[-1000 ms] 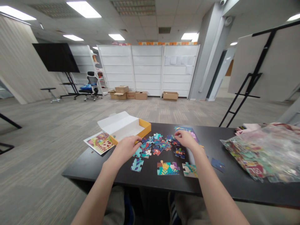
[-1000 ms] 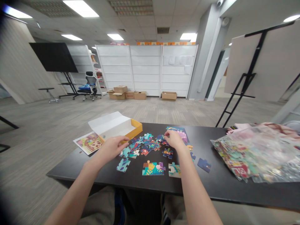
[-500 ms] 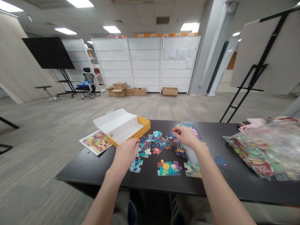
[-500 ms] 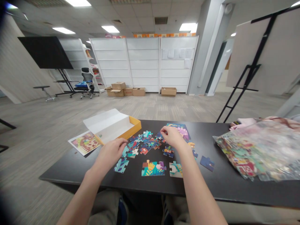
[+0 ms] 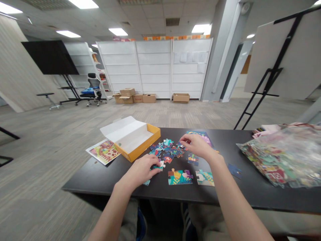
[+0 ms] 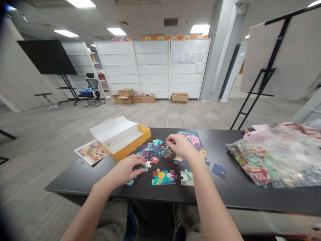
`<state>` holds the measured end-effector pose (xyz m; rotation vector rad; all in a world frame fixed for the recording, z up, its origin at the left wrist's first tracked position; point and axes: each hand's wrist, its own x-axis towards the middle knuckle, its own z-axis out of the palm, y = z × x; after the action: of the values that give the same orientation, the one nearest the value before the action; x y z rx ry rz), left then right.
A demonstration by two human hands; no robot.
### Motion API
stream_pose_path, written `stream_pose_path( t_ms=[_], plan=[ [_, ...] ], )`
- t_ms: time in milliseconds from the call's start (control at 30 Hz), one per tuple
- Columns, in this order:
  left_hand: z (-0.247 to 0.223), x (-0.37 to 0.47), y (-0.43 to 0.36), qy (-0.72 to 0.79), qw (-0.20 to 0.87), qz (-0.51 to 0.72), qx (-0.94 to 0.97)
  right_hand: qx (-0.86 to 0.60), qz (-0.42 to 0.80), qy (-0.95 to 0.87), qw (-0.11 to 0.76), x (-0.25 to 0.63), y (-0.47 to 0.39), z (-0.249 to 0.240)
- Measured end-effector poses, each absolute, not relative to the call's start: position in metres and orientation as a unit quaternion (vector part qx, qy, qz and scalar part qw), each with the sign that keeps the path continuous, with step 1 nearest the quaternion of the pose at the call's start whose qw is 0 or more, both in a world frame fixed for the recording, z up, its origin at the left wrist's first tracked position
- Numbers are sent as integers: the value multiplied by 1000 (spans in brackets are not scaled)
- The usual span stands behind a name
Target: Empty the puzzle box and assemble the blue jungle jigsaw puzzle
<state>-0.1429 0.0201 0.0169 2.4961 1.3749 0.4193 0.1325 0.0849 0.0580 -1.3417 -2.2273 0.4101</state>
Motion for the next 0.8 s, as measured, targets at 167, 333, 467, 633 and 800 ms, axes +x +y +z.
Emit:
stream_pose_path(
  t_ms=[167,333,467,633,800],
  plan=[
    [17,-139,21,487,143,145,849,-495,152,-816,257,138,81,60],
    [19,-136,23,496,170,150,838,-503,147,-815,247,139,80,60],
    [17,-133,25,494,206,167,828,-499,167,-815,242,141,81,58],
    [12,-131,28,467,204,212,834,-501,211,-809,226,143,81,56],
    [9,-129,29,444,234,231,833,-469,271,-815,205,131,75,57]
  ],
)
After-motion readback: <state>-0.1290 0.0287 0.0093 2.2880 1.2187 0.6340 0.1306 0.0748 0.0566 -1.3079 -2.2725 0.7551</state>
